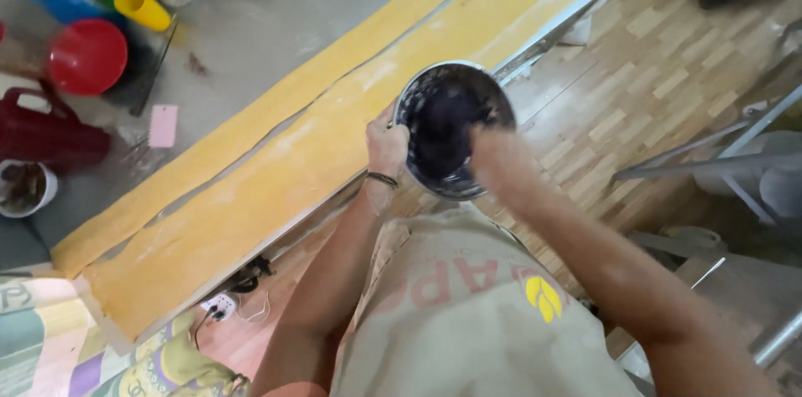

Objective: Mixing a dark purple filling in a metal bowl using a spoon while standing at a bakery workstation.

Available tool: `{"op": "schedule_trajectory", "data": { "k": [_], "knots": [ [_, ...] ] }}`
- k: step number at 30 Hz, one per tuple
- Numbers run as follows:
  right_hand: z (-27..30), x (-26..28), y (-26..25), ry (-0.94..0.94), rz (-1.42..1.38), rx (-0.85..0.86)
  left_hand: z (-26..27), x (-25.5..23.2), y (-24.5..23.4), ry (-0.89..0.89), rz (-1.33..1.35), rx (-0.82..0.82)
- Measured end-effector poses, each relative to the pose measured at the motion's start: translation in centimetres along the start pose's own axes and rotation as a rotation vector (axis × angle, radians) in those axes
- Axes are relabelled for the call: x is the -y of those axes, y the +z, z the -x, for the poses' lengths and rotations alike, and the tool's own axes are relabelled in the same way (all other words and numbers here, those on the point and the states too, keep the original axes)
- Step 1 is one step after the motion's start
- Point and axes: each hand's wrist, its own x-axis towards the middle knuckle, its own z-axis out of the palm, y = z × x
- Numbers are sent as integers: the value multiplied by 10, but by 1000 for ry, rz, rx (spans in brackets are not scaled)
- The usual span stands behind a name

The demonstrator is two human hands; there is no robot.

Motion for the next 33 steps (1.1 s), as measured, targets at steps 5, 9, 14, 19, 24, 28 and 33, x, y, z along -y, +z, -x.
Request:
{"op": "schedule_trajectory", "data": {
  "k": [5, 9, 14, 19, 24, 28, 33],
  "knots": [
    [14, -106, 78, -284, 300, 89, 4, -2, 44, -46, -33, -96],
    [10, -137, 21, -53, 169, -354, 32, -19, 100, -13, -110, 2],
    [62, -122, 11, -142, -155, -22, 19, -5, 147, -43, 2, -65],
    [45, -222, 21, 101, -176, -32, 24, -2, 188, -22, 123, 59],
    [42, -231, 75, 67, 551, -597, 24, -28, 238, -81, 232, 147],
    [56, -263, 96, 8, -31, -269, -7, -9, 277, -100, 295, 179],
    [3, -344, 67, 367, 34, 16, -26, -11, 332, -141, 184, 246]
  ]
}}
